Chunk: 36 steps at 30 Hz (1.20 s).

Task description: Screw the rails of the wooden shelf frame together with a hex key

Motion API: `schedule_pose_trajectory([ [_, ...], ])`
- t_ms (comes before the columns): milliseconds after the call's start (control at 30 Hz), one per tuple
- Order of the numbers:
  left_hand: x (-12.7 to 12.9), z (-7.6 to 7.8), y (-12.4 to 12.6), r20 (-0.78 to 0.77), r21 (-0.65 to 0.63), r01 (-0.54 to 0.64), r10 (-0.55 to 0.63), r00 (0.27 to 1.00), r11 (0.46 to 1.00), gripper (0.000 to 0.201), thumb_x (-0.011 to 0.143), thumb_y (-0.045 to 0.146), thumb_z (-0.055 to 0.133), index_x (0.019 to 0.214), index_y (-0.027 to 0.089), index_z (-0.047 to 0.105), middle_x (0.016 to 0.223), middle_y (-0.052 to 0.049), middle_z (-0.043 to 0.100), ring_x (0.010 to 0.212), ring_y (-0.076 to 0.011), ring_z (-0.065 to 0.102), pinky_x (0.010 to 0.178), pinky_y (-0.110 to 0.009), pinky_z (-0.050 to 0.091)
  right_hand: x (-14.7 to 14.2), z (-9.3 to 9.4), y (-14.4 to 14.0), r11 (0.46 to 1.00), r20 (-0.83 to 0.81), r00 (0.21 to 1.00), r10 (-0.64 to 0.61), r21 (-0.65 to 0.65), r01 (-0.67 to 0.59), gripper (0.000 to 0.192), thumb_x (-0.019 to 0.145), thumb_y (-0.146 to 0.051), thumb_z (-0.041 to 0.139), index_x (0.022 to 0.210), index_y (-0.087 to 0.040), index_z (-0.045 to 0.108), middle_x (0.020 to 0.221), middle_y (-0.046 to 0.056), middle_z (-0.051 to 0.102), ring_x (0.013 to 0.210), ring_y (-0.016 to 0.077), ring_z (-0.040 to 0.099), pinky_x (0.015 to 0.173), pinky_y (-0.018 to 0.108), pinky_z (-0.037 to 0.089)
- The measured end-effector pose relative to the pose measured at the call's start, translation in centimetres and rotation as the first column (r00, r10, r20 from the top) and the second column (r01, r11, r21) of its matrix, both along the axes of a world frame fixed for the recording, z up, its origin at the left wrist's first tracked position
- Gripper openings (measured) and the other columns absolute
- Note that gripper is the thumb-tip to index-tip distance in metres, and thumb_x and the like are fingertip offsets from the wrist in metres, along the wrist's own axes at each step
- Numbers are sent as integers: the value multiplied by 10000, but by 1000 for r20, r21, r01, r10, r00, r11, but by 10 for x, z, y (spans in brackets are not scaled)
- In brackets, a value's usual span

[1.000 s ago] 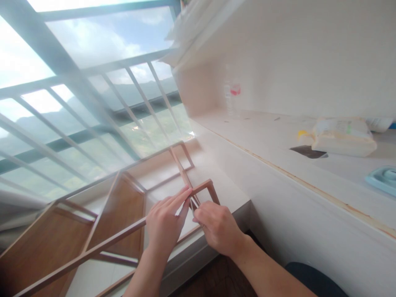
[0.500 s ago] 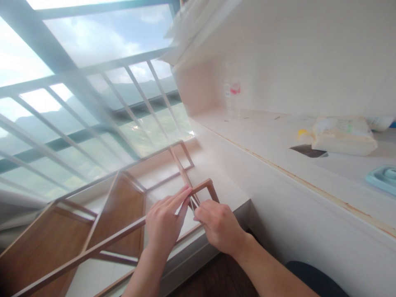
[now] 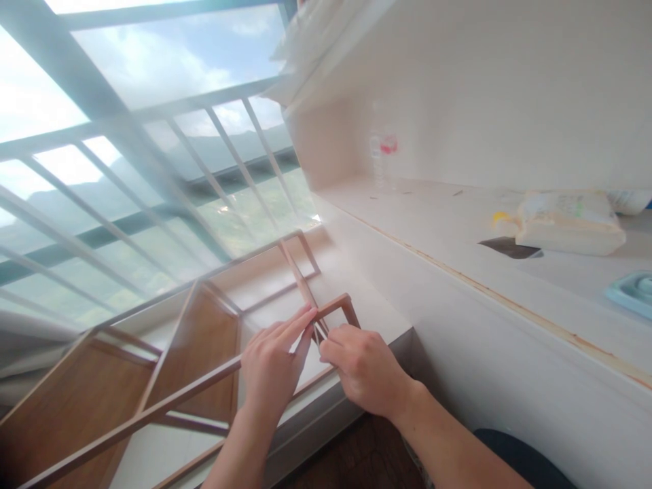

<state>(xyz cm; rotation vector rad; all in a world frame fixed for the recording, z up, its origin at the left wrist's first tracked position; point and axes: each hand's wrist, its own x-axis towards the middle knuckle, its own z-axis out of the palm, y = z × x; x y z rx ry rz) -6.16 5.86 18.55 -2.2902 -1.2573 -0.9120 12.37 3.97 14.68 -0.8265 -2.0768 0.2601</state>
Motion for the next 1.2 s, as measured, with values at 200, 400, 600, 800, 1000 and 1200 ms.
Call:
schedule_pose_trajectory([
  [200, -1, -1, 0, 7, 9, 3, -3, 1000, 1000, 245, 964, 249, 631, 1179, 316, 729, 1181, 29, 761, 830, -160, 744, 717, -333, 502, 3, 1, -1, 999, -2, 1000, -24, -33, 24, 206, 965, -64, 444, 833, -210, 504, 795, 9, 513, 772, 171, 465, 692, 292, 327],
  [400, 1, -1, 1, 11, 19, -7, 7, 1000, 1000, 244, 954, 247, 647, 1167, 329, 732, 1176, 53, 763, 811, -155, 740, 699, -335, 498, 3, -2, 0, 999, -64, 997, -49, -4, 49, 178, 966, -64, 465, 869, -210, 498, 809, 8, 507, 787, 173, 462, 714, 291, 338],
  [600, 0, -1, 0, 15, 5, 2, -2, 1000, 1000, 250, 956, 246, 643, 1180, 322, 727, 1179, 39, 763, 823, -157, 742, 707, -337, 498, 4, -2, -1, 999, -42, 998, -48, 6, 48, 191, 953, -48, 469, 852, -211, 486, 802, 7, 496, 779, 171, 456, 707, 290, 334],
  [800, -1, -1, 0, 13, -2, 5, -4, 1000, 1000, 259, 958, 247, 640, 1191, 327, 719, 1192, 37, 758, 831, -158, 742, 710, -340, 498, 5, -1, -1, 998, -72, 996, -45, 30, 48, 197, 961, -46, 461, 866, -214, 498, 791, 3, 485, 755, 166, 452, 690, 283, 330],
  [1000, -1, -1, 1, 16, -3, 4, -4, 1000, 1000, 264, 956, 246, 643, 1194, 331, 716, 1194, 52, 758, 842, -149, 744, 721, -338, 503, 4, -3, 1, 998, -85, 996, -41, 44, 45, 202, 955, -33, 469, 878, -217, 501, 783, 0, 487, 751, 167, 452, 694, 288, 332],
  [1200, 0, -2, 1, 12, 4, -8, 8, 1000, 1000, 247, 957, 258, 642, 1177, 331, 725, 1188, 51, 760, 842, -154, 744, 713, -338, 500, 5, -5, 2, 998, -85, 996, -38, 37, 41, 202, 953, -34, 471, 881, -219, 511, 787, 1, 494, 750, 168, 457, 692, 290, 335],
])
